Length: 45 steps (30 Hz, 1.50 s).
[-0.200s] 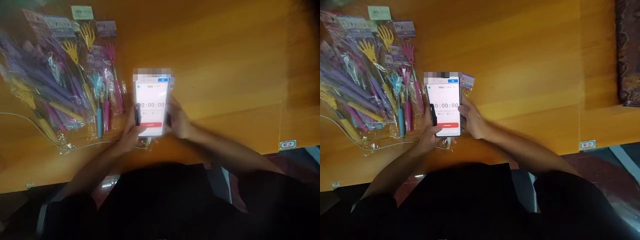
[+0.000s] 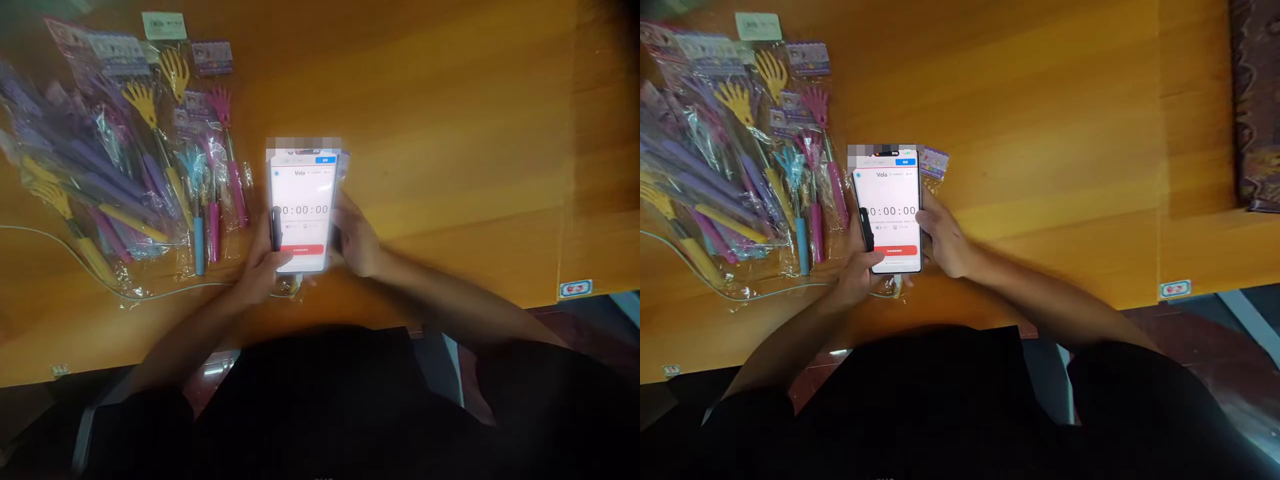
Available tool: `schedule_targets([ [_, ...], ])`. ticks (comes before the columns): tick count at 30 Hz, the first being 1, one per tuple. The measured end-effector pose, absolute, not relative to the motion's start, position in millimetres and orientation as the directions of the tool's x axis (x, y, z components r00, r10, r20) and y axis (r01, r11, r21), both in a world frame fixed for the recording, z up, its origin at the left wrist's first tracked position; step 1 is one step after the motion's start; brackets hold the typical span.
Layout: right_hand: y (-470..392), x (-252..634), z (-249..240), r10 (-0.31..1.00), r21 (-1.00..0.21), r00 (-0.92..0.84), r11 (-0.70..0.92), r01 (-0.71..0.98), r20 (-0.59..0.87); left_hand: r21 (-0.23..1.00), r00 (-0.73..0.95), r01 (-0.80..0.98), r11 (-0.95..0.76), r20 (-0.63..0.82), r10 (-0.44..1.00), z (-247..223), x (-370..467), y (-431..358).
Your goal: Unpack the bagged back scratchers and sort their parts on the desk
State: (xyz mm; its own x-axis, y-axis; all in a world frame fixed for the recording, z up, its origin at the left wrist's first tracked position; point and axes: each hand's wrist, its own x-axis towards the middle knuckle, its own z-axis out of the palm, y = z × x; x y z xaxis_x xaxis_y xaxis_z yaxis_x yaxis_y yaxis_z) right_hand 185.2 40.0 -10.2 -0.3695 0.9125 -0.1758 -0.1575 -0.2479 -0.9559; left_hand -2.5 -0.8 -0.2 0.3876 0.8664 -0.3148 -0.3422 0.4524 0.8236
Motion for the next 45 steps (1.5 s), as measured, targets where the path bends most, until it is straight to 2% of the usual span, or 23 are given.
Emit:
schedule_targets([
  [24, 38, 185, -2, 0.894, -0.906, -0.416, -0.303, -0.295, -0.163, 0.840, 0.405, -0.302, 0.450, -0.315, 0.858, -1, -4, 0],
  [38, 39, 186, -6, 0.885, -0.924, -0.440, -0.286, -0.255, -0.152, 0.839, 0.391, -0.319, 0.440, -0.306, 0.868, 1, -2, 1],
  [45, 38, 186, 1, 0.875, -0.910, -0.428, -0.346, -0.227, -0.225, 0.842, 0.400, -0.311, 0.441, -0.305, 0.864, 1, -3, 0],
])
